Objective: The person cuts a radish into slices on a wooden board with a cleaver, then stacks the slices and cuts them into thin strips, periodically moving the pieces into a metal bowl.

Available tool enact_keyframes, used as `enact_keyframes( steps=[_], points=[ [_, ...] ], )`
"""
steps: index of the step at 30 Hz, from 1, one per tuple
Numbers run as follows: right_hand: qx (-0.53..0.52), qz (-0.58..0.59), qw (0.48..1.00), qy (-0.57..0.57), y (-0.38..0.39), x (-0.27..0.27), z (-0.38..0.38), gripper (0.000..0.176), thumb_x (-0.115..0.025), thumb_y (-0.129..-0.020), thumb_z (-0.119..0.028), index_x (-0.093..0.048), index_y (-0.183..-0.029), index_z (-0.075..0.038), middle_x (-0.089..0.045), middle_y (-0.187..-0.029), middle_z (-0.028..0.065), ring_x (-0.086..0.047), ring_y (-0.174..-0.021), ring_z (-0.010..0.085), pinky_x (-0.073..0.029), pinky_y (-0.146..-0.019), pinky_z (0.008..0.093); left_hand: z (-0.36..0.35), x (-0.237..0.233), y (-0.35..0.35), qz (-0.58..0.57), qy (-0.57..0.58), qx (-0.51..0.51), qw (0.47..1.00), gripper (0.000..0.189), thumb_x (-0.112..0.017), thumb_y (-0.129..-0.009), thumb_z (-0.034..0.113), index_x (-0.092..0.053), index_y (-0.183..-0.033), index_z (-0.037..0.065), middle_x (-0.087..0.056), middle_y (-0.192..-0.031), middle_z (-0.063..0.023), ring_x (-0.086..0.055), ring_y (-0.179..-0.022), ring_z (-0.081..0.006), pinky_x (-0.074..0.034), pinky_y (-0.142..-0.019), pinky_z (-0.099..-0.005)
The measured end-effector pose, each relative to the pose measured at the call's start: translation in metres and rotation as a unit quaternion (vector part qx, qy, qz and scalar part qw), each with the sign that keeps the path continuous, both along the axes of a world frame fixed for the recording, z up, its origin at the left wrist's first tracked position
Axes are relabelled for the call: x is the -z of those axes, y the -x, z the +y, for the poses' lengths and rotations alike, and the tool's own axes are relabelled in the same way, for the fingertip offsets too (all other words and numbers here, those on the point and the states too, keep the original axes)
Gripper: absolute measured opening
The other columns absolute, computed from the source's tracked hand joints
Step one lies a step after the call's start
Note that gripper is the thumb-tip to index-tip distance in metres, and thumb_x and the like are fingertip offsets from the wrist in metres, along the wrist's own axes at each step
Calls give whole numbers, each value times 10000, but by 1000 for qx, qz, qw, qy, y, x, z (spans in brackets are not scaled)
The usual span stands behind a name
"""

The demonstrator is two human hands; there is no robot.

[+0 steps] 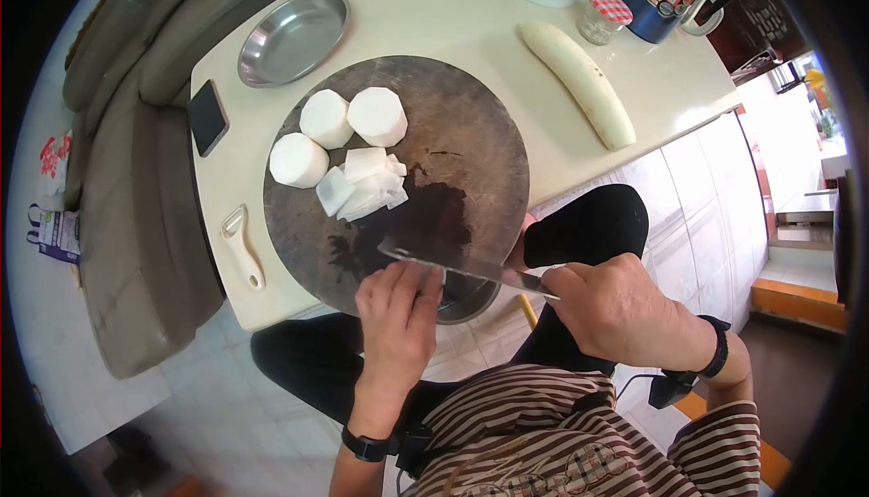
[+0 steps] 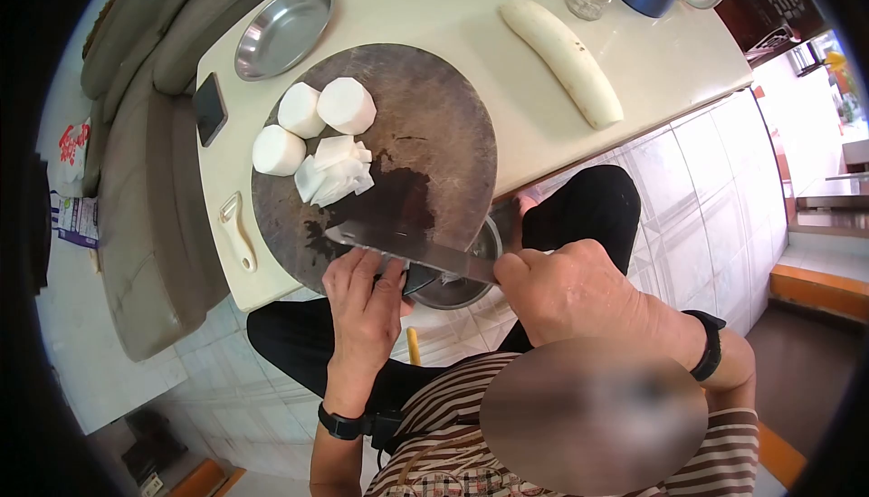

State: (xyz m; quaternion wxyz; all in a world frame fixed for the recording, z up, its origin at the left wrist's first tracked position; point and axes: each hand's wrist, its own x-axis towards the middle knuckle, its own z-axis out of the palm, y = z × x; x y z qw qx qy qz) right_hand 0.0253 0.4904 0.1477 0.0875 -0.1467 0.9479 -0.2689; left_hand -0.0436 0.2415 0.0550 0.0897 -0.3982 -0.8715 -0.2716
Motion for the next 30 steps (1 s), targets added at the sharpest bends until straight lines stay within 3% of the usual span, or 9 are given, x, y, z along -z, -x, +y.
enact_keyframes(
  steps=[2, 8, 15, 23, 25, 27, 30],
  points=[
    [-17, 24, 999, -12, -1, -2, -2, 161, -621, -697, 19, -534, -832, 38, -561, -704, 137, -602, -524, 304, -465, -457, 378, 0, 3, -2, 18, -6, 0, 1000, 230, -742, -774, 8, -712, -998, -32, -627, -1129, -162, -574, -1057, -334, -413, -940, -503],
    [-75, 50, 991, -102, 3, -5, -3, 184, -639, -686, -15, -542, -822, 62, -559, -703, 130, -627, -557, 263, -484, -464, 349, 0, 1, -1, 12, -1, 7, 1000, 156, -740, -774, -20, -700, -924, -31, -639, -1045, -146, -586, -979, -332, -415, -897, -493],
    [-92, 34, 989, -111, 10, -8, -2, 198, -653, -674, -28, -548, -815, 64, -560, -699, 123, -631, -567, 236, -476, -457, 323, 0, -2, 0, 0, 5, 4, 1000, 154, -748, -766, -22, -694, -910, -38, -642, -1028, -139, -586, -945, -328, -411, -886, -493],
    [-126, 47, 982, -132, 26, 5, -25, 118, -659, -706, -71, -621, -761, 26, -580, -710, 89, -652, -669, 193, -500, -477, 315, -3, 0, -1, -4, 19, 3, 1000, 240, -789, -745, 43, -695, -951, -34, -649, -1074, -137, -596, -1015, -333, -407, -864, -479],
    [-118, 49, 983, -132, 32, 12, -35, 126, -672, -707, -83, -638, -757, 27, -585, -711, 94, -652, -664, 208, -514, -504, 316, -4, 0, -3, -7, 21, 2, 1000, 237, -780, -753, 43, -695, -961, -32, -649, -1074, -138, -595, -1019, -336, -408, -869, -480],
    [-109, 100, 985, -86, 36, 16, -39, 144, -639, -686, -24, -546, -762, 55, -538, -653, 119, -614, -551, 240, -467, -434, 331, -4, -2, -3, -8, 23, 2, 1000, 234, -771, -762, 44, -695, -970, -30, -648, -1073, -138, -594, -1024, -340, -408, -873, -480],
    [-113, 121, 983, -83, 43, 20, -46, 159, -657, -668, -23, -547, -761, 45, -564, -661, 132, -633, -562, 241, -462, -428, 326, -2, -3, -2, 8, 29, 5, 1000, 220, -745, -776, 32, -696, -981, -30, -647, -1075, -145, -592, -1031, -344, -411, -889, -486]
  ],
)
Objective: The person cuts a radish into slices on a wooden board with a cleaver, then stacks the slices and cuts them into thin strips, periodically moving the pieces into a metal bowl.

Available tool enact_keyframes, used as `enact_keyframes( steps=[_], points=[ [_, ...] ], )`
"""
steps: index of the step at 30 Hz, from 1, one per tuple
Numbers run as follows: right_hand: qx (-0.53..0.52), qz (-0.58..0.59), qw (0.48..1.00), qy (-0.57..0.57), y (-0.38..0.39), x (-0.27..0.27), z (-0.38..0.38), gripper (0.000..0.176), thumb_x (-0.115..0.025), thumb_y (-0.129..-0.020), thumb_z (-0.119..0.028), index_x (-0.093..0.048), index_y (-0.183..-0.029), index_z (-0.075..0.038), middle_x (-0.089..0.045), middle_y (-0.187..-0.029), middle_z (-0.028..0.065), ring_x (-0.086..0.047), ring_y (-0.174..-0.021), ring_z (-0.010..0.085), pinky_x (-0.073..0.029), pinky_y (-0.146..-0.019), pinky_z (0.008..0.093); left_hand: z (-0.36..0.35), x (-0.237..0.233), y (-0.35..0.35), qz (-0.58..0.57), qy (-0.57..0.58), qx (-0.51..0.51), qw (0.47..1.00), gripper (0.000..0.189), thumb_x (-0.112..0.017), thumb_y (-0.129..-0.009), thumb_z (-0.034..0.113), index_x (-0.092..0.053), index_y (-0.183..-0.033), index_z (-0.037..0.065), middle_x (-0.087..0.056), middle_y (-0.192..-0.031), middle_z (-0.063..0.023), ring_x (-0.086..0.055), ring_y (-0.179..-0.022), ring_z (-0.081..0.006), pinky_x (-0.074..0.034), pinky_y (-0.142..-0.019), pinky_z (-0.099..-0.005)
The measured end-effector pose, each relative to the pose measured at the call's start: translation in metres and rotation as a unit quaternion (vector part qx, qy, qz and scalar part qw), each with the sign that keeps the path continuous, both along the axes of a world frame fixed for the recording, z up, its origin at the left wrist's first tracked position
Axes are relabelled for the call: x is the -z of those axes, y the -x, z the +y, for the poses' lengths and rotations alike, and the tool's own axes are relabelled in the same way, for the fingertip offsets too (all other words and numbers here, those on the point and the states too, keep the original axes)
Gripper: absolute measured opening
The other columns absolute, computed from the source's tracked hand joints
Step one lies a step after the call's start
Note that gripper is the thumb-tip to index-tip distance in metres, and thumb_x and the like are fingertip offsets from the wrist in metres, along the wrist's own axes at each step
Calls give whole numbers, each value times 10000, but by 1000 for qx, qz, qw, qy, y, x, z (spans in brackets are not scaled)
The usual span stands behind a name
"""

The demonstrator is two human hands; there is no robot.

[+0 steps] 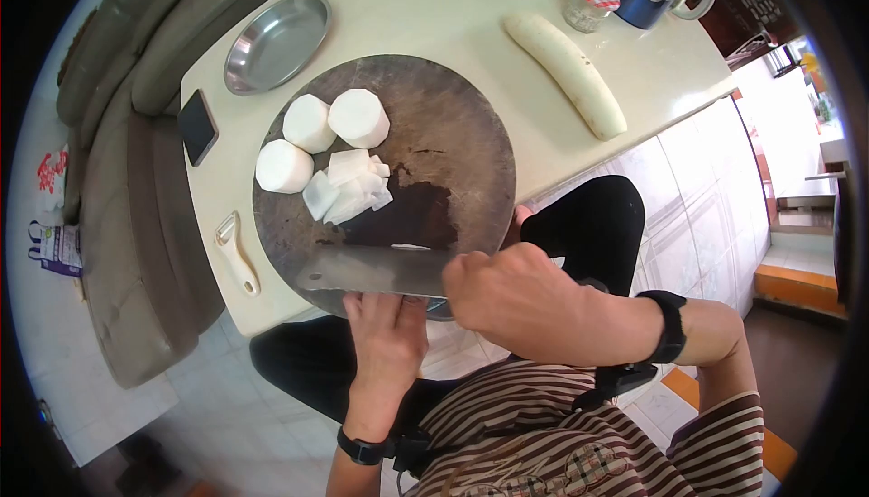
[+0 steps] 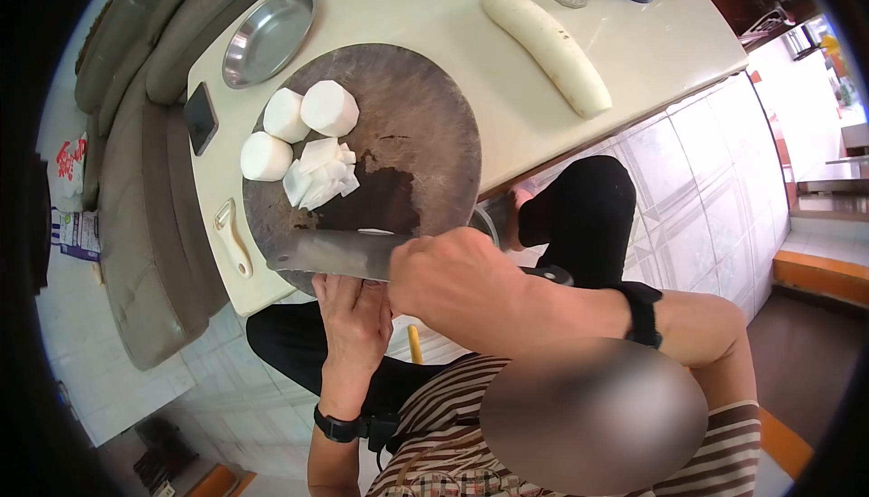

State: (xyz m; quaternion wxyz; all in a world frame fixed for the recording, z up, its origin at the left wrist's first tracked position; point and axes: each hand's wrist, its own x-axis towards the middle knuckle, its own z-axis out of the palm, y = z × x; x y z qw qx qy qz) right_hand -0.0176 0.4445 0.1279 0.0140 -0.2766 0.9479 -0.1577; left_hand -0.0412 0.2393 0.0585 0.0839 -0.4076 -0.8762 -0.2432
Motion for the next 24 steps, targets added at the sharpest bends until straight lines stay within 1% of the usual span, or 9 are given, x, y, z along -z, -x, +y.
enact_keyframes(
  steps=[3, 5, 8, 10, 12, 18, 19, 21, 24],
  points=[
    [26, 36, 998, 34, 0, 9, -3, 186, -672, -652, -18, -539, -771, 33, -586, -673, 143, -637, -551, 253, -468, -441, 329, 1, -1, 1, 8, -1, 2, 1000, 206, -722, -778, 5, -697, -980, -30, -646, -1066, -149, -593, -1039, -342, -413, -905, -495],
    [26, 37, 998, 44, 1, 12, 3, 196, -674, -650, -21, -535, -778, 28, -579, -669, 138, -629, -542, 258, -464, -445, 335, 4, 1, 1, 34, -7, -12, 999, 185, -724, -750, 2, -703, -933, -12, -653, -1088, -121, -607, -1053, -289, -411, -918, -474],
    [25, 15, 999, 33, -4, 6, 8, 202, -669, -655, -21, -529, -794, 22, -559, -659, 127, -617, -531, 267, -456, -452, 346, 6, 2, 1, 33, -32, -17, 999, 204, -723, -777, 2, -705, -980, -7, -651, -1046, -134, -595, -1017, -325, -401, -903, -486],
    [25, -6, 1000, 13, -9, -1, 7, 199, -662, -661, -19, -527, -801, 22, -547, -652, 121, -612, -529, 272, -452, -455, 351, 1, 6, -1, 22, -26, -11, 999, 206, -726, -775, 1, -706, -981, -5, -654, -1048, -125, -596, -1010, -318, -400, -892, -481],
    [26, -31, 999, 9, -12, -6, 6, 145, -679, -676, -32, -591, -762, 44, -601, -673, 153, -672, -618, 269, -510, -487, 354, -1, 7, 0, 12, -18, -5, 1000, 209, -730, -774, 0, -708, -982, -3, -657, -1049, -117, -597, -1002, -311, -398, -880, -475],
    [16, -44, 998, -46, -9, -4, 4, 126, -682, -679, -35, -605, -755, 30, -609, -687, 138, -670, -621, 259, -516, -505, 346, 0, 7, 0, -3, -26, -10, 1000, 198, -732, -774, -8, -703, -970, -5, -658, -1060, -106, -600, -1002, -301, -398, -867, -483],
    [15, -46, 998, -45, -7, -2, 4, 126, -682, -679, -35, -605, -755, 30, -609, -687, 138, -670, -621, 259, -516, -505, 346, -1, 8, -1, -3, -23, -9, 1000, 207, -735, -764, -6, -701, -968, -7, -655, -1068, -112, -598, -1007, -306, -400, -878, -488],
    [23, -35, 999, 10, -4, 0, 3, 106, -687, -686, -44, -624, -749, 15, -619, -706, 126, -675, -645, 256, -523, -527, 337, -2, 7, -1, -3, -20, -7, 1000, 217, -738, -753, -4, -699, -966, -9, -651, -1076, -117, -597, -1012, -310, -401, -889, -494],
    [7, -10, 1000, -4, 5, 6, -10, 97, -690, -696, -59, -640, -748, 7, -631, -726, 121, -686, -679, 258, -525, -537, 336, -1, 5, -2, 1, -12, -2, 1000, 240, -759, -715, 20, -694, -944, -13, -644, -1087, -130, -594, -1022, -323, -402, -912, -503]
  ],
)
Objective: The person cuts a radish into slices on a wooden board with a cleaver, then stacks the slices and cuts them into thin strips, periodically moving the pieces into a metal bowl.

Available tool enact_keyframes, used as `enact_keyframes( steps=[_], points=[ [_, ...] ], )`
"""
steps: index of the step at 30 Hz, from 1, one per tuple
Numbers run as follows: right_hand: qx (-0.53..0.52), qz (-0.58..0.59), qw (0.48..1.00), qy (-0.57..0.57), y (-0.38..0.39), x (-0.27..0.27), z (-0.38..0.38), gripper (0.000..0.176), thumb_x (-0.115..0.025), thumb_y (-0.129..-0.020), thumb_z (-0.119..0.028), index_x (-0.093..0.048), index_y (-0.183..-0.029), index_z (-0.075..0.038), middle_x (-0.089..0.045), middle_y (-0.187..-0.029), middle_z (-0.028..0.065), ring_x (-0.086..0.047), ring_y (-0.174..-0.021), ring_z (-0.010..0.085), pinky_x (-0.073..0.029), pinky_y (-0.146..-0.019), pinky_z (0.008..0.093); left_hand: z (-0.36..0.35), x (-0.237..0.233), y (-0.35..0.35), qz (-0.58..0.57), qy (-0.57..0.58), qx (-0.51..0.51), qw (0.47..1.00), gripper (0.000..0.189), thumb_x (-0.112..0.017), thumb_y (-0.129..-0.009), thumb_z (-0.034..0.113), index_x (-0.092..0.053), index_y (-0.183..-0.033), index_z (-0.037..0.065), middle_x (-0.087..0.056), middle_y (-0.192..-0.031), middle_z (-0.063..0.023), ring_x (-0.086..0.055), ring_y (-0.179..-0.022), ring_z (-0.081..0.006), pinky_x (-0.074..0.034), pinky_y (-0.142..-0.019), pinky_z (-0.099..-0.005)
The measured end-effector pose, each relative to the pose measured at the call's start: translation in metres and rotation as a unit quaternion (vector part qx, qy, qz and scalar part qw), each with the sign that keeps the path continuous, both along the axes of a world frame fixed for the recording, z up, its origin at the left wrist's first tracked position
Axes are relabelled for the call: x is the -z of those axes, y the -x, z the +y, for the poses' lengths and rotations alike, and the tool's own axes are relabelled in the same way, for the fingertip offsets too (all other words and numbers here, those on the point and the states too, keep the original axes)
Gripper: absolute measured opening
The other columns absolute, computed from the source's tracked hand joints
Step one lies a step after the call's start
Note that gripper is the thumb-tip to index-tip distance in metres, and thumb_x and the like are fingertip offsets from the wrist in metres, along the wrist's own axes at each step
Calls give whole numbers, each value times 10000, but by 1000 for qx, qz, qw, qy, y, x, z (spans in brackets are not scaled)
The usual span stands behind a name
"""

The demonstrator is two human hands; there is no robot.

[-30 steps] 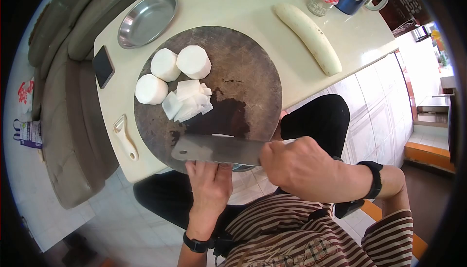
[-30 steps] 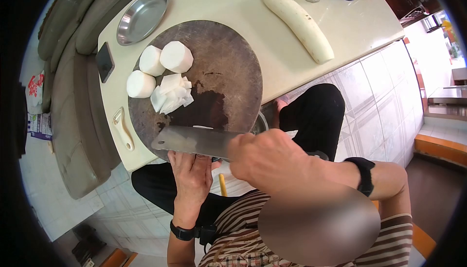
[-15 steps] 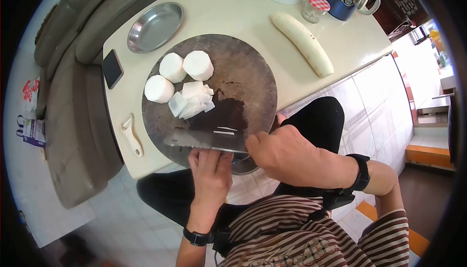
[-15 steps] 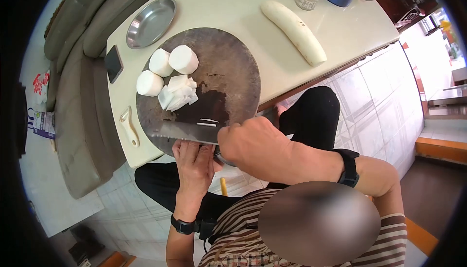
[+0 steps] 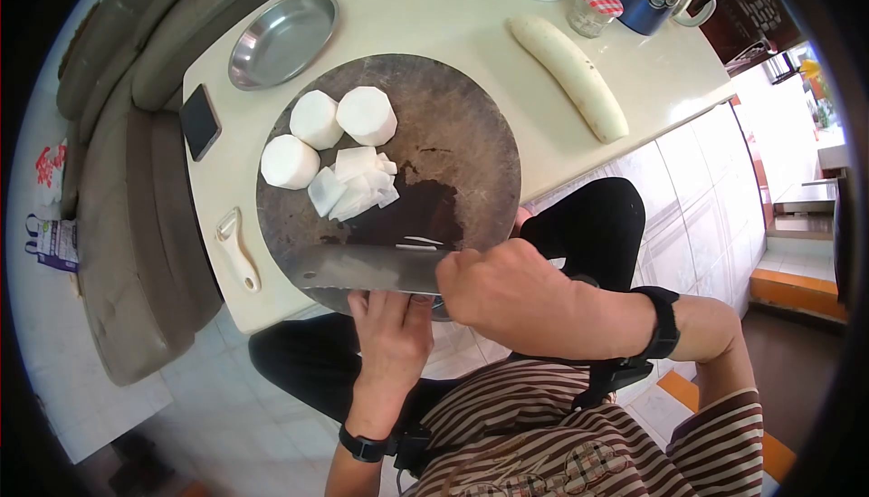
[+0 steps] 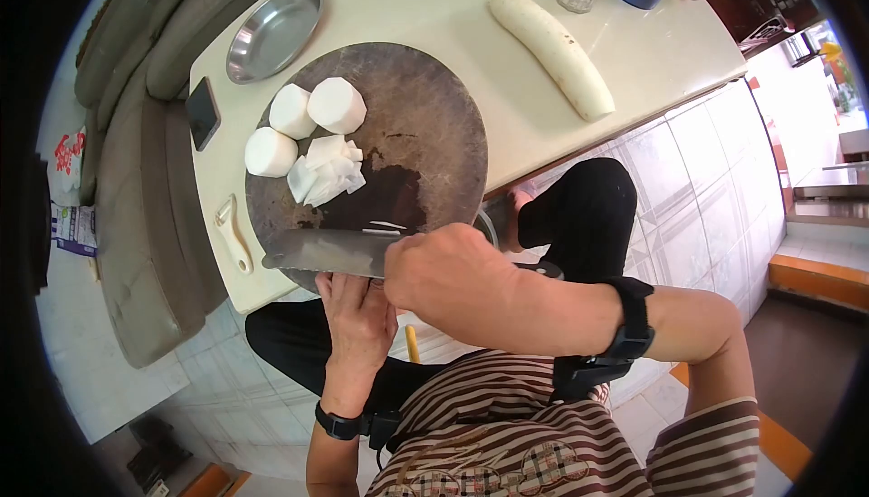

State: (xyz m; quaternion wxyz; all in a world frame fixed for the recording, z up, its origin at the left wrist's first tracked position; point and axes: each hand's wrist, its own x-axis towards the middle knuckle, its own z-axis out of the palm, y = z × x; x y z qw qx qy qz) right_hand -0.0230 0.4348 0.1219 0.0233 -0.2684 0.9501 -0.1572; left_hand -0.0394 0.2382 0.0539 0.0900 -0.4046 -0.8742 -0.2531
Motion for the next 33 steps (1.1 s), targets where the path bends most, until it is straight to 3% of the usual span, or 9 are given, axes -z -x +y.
enact_keyframes(
  steps=[4, 10, 12, 18, 22, 24, 33],
  points=[
    [10, -10, 999, 43, 5, 1, 3, 90, -688, -707, -66, -652, -752, 3, -636, -734, 126, -695, -703, 263, -525, -536, 341, 4, 0, -1, 39, 2, -9, 999, 266, -777, -679, 43, -688, -923, -11, -641, -1079, -134, -593, -1025, -331, -401, -919, -503],
    [7, -35, 999, -19, -7, -9, 10, 119, -682, -714, -63, -623, -774, 22, -628, -714, 136, -690, -664, 265, -524, -517, 348, 0, 3, -3, 19, 0, -9, 1000, 271, -762, -675, 2, -696, -938, -8, -645, -1078, -119, -593, -1022, -323, -400, -890, -490],
    [-13, 10, 1000, 27, -6, -4, 13, 189, -666, -664, -29, -529, -777, 35, -545, -650, 123, -608, -515, 249, -445, -425, 344, 0, 4, -3, 18, 0, -13, 1000, 268, -760, -675, -2, -701, -936, -7, -646, -1078, -116, -592, -1023, -322, -399, -885, -488],
    [-10, 14, 998, -54, -10, 0, 0, 179, -655, -660, -47, -539, -769, 37, -548, -652, 121, -617, -537, 223, -457, -425, 315, 3, 0, -2, 27, 2, -6, 1000, 185, -718, -695, -24, -680, -876, -11, -643, -1084, -133, -606, -1025, -320, -414, -871, -507],
    [-5, 32, 999, -20, -2, 5, -9, 174, -655, -663, -44, -545, -770, 37, -568, -663, 129, -631, -564, 237, -467, -441, 330, 2, 2, -5, 24, 1, -16, 1000, 179, -710, -692, -19, -678, -868, -20, -643, -1087, -140, -607, -1053, -329, -415, -924, -540],
    [19, 16, 999, 43, 4, 8, -8, 113, -709, -672, -67, -644, -727, 6, -635, -737, 134, -690, -678, 267, -528, -527, 348, 2, 1, -6, 8, -3, -17, 1000, 175, -709, -696, -17, -679, -868, -22, -645, -1084, -141, -608, -1057, -327, -415, -933, -542],
    [8, -18, 1000, -15, -6, -6, 5, 123, -679, -684, -38, -631, -772, 33, -632, -720, 142, -687, -663, 259, -528, -522, 351, 1, 5, -5, 35, -8, -13, 999, 146, -723, -732, -11, -692, -874, -21, -652, -1034, -120, -614, -1016, -297, -420, -858, -497]
  ],
)
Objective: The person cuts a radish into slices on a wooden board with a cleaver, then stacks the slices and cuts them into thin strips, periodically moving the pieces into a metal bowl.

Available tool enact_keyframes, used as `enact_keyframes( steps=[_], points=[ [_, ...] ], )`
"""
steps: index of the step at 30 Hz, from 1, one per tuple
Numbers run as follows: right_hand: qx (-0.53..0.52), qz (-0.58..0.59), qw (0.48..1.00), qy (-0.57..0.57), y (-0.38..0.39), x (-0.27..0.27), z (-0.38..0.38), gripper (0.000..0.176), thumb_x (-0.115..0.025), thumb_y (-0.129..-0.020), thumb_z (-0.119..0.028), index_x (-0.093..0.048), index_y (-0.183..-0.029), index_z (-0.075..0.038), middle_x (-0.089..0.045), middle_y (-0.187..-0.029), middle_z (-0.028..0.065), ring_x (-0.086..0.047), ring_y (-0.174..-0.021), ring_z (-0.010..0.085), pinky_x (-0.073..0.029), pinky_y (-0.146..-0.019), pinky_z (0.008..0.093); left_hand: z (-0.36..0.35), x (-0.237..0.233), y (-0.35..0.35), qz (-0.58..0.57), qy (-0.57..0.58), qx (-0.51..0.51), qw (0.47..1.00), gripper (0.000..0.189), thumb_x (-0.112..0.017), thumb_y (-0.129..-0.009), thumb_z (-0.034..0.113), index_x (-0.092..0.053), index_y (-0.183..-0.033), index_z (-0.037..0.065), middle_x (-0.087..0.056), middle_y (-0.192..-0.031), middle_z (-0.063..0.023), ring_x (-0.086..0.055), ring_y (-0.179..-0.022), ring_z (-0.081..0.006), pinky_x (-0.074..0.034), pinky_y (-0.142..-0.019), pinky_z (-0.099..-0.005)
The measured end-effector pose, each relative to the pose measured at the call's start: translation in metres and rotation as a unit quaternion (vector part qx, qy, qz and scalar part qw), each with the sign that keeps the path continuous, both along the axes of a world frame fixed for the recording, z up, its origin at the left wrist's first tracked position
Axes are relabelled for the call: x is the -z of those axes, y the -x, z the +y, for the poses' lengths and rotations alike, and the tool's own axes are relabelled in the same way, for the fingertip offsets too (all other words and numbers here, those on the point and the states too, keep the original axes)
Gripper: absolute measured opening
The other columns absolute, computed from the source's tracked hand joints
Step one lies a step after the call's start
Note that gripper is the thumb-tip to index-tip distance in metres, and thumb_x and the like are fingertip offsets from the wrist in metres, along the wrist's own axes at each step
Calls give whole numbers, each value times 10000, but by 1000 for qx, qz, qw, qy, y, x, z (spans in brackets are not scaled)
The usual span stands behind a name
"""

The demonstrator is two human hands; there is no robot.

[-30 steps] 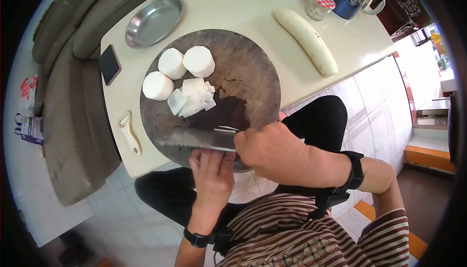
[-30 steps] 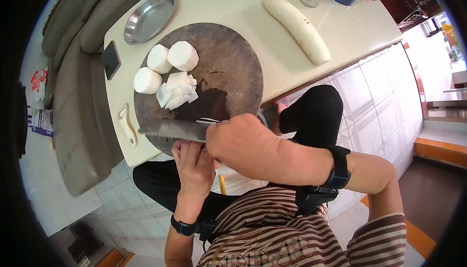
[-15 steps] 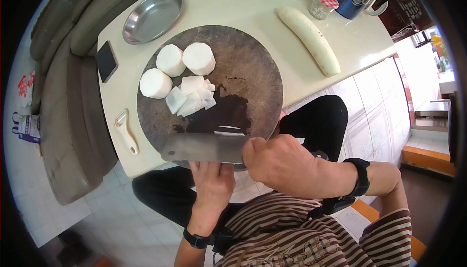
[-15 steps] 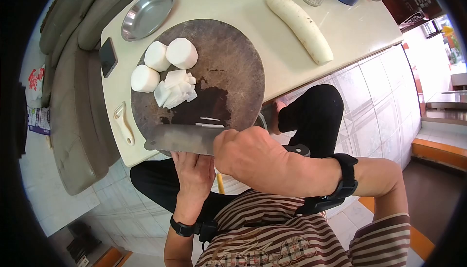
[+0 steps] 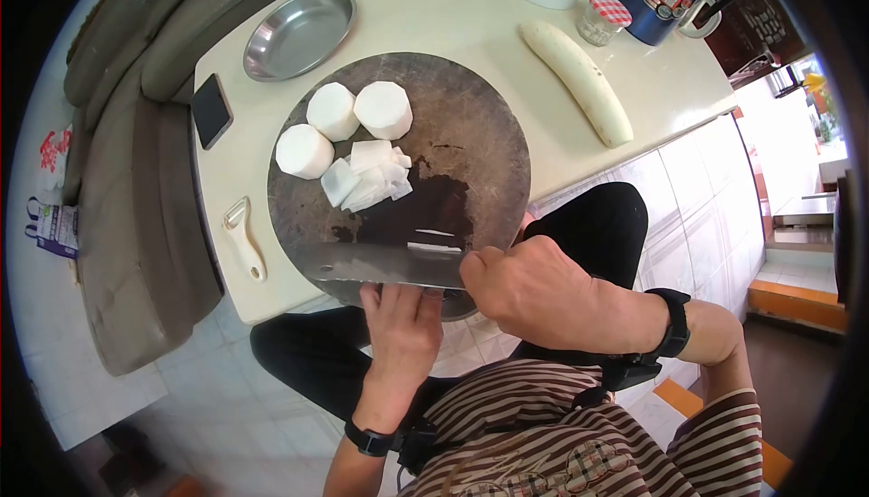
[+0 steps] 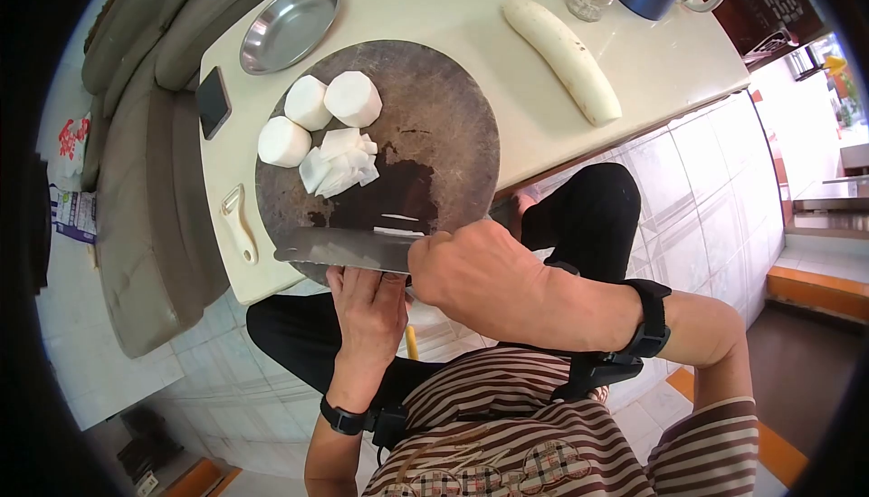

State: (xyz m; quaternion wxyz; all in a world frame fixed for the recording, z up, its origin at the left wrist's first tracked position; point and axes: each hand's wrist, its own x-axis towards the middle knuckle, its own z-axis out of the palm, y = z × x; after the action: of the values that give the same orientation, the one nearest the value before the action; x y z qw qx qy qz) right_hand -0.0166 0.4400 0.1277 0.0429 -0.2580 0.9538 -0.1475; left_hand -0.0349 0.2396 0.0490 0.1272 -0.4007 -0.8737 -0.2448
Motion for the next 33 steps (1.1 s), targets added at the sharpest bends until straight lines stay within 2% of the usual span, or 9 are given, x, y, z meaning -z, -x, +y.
enact_keyframes(
  steps=[2, 5, 9, 11, 13, 23, 26, 30, 33],
  points=[
    [-4, 1, 1000, 3, 1, 1, 0, 121, -677, -682, -35, -627, -770, 31, -631, -715, 142, -688, -663, 253, -527, -516, 348, -1, 1, 0, -3, 10, -3, 1000, 303, -745, -633, -11, -721, -934, 11, -651, -1035, -107, -605, -1005, -303, -403, -873, -465],
    [-11, 8, 1000, 12, 3, 2, -4, 111, -674, -683, -36, -623, -761, 24, -629, -715, 141, -690, -664, 253, -531, -523, 346, 2, -1, -2, -12, 4, -11, 1000, 151, -724, -723, -11, -688, -869, -28, -655, -1030, -122, -615, -1003, -295, -422, -860, -502],
    [5, 17, 999, 32, 7, 5, -5, 110, -673, -696, -46, -618, -755, 28, -633, -718, 152, -695, -672, 270, -538, -536, 355, 2, -4, 0, 3, 3, -1, 1000, 154, -723, -719, -6, -689, -868, -29, -655, -1021, -120, -615, -992, -295, -424, -863, -500],
    [14, 21, 998, 53, 8, 8, -2, 112, -671, -702, -49, -618, -758, 31, -634, -713, 156, -694, -667, 276, -540, -540, 356, 4, -5, 1, 15, -9, -4, 1000, 330, -724, -626, -34, -718, -956, -12, -652, -1041, -114, -602, -996, -301, -403, -915, -468],
    [11, 42, 997, 70, 6, 15, 3, 196, -663, -664, -8, -524, -801, 17, -571, -670, 138, -633, -554, 292, -482, -478, 387, 4, -1, 1, 20, -13, -3, 1000, 337, -720, -626, -41, -718, -961, -13, -654, -1049, -116, -602, -1003, -301, -404, -902, -460],
    [-2, 11, 1000, 13, 0, 0, 0, 96, -661, -705, -40, -611, -756, 24, -624, -677, 140, -678, -605, 260, -520, -503, 339, -1, 2, -2, 2, -8, -4, 1000, 358, -723, -608, -53, -716, -964, -14, -656, -1067, -114, -604, -1011, -303, -405, -842, -443],
    [-15, 9, 1000, 8, 6, 3, -2, 102, -665, -701, -45, -615, -758, 23, -630, -692, 131, -683, -625, 260, -523, -514, 346, 3, -8, -1, -3, 1, 2, 1000, 164, -726, -719, -14, -689, -877, -36, -652, -1028, -132, -615, -1003, -302, -432, -851, -495],
    [1, 27, 999, 34, 9, 8, -1, 118, -674, -699, -51, -612, -760, 29, -629, -699, 138, -685, -637, 275, -527, -523, 362, 2, -8, 2, 14, -6, 5, 1000, 176, -725, -722, -11, -700, -893, -40, -651, -1024, -134, -614, -1005, -306, -440, -877, -504],
    [8, 17, 999, 37, 4, 5, 4, 124, -674, -704, -50, -611, -769, 35, -626, -693, 149, -683, -627, 283, -530, -523, 368, 2, -5, 2, 18, -10, 0, 1000, 411, -726, -594, -54, -723, -1004, -20, -658, -1049, -114, -609, -1008, -315, -420, -905, -458]
  ],
)
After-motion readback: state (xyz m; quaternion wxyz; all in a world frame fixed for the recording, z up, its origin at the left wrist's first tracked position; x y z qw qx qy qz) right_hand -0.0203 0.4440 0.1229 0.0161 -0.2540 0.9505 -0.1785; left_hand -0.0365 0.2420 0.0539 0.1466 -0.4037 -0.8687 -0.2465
